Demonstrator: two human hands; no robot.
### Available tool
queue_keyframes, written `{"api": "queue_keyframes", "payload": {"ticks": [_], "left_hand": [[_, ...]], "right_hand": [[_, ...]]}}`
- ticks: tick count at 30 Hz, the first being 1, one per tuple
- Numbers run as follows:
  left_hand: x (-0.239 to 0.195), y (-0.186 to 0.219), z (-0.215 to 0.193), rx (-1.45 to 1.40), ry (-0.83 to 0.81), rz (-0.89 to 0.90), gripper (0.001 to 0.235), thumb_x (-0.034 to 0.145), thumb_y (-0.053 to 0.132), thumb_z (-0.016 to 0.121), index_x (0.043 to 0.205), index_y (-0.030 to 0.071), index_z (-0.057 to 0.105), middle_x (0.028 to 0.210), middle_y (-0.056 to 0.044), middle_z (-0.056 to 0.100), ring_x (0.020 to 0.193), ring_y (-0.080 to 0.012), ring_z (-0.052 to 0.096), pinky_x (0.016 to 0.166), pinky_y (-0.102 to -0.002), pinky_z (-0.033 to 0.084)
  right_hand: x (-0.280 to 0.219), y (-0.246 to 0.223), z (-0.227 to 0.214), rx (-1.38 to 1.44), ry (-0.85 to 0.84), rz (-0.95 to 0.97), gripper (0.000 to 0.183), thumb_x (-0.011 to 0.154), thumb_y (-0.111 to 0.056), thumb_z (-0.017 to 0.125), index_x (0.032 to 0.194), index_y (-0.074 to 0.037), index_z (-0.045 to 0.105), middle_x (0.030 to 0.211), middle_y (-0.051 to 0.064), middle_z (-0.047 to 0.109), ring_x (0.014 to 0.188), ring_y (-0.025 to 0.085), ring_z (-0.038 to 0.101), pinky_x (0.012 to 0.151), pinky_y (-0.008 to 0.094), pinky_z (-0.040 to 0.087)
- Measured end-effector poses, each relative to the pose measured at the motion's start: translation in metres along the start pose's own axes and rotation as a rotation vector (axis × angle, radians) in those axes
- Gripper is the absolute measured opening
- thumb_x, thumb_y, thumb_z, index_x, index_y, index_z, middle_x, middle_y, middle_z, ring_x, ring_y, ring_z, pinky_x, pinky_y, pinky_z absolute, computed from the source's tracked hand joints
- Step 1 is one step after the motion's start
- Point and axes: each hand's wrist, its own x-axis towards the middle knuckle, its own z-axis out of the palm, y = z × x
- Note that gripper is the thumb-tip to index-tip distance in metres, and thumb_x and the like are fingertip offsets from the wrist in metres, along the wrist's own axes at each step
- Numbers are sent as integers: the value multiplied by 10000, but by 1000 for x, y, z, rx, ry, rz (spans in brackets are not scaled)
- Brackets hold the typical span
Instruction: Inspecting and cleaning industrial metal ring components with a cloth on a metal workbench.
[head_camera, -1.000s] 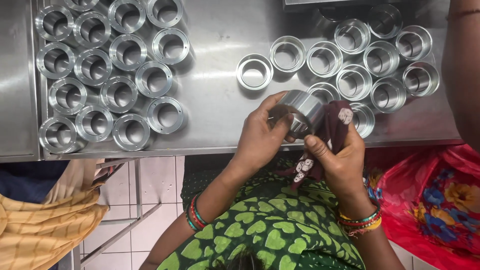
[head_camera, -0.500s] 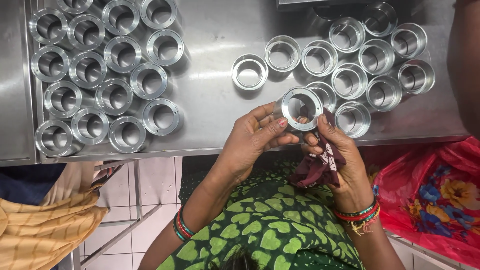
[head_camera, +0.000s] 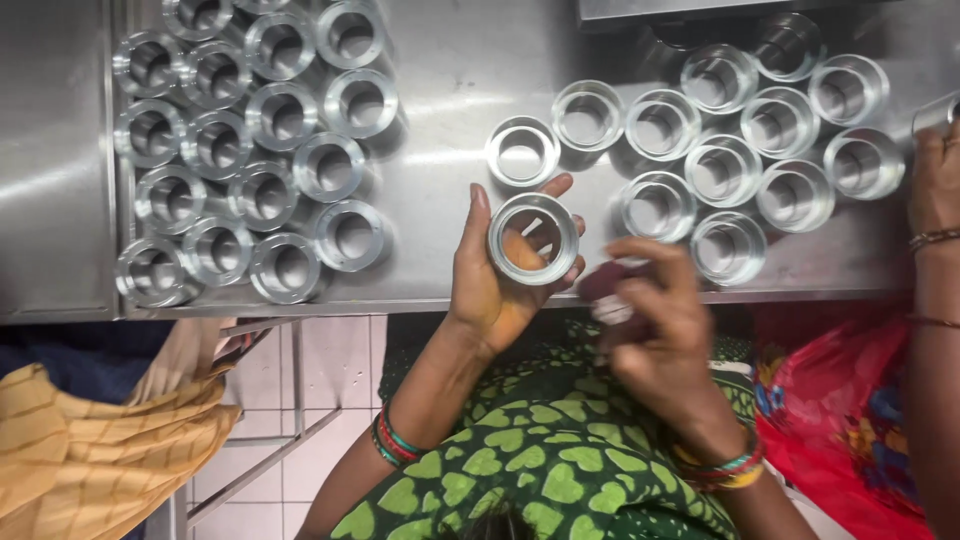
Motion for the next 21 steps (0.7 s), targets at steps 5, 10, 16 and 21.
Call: {"api": "queue_keyframes", "payload": {"ticks": [5, 10, 16, 21], "left_hand": [[-1, 27, -6, 508, 130, 149, 622, 1052, 503, 476, 1488, 65, 542, 1149, -119, 672, 942, -199, 653, 830, -369, 560], [-7, 50, -9, 1677, 258, 395, 566, 868, 342, 731, 1368, 106, 612, 1164, -92, 640, 1044, -257, 607, 894, -445, 500], [2, 38, -14, 2133, 326, 588, 568, 773, 68, 701, 1336, 125, 651, 1305, -80, 586, 1341, -304, 449, 1098, -532, 363], [34, 24, -14, 2087, 211, 724, 503, 818, -24, 671, 1313, 62, 646, 1334, -93, 603, 1365, -332, 455, 1120, -524, 374]], "right_hand": [[1, -2, -17, -6, 281, 159, 253, 964, 78, 720, 1198, -4, 671, 1275, 65, 575, 1113, 153, 613, 979, 272, 521], [-1, 3, -25, 49, 316, 220, 198, 991, 31, 710, 1181, -18, 687, 1230, 43, 585, 1111, 120, 617, 956, 242, 514], [1, 2, -17, 91, 279, 271, 252, 993, -21, 714, 1237, -11, 650, 1178, 37, 578, 1075, 113, 610, 911, 231, 498], [6, -3, -14, 85, 200, 289, 358, 969, -73, 722, 1295, 9, 599, 1154, 62, 577, 1044, 139, 617, 883, 246, 515]]}}
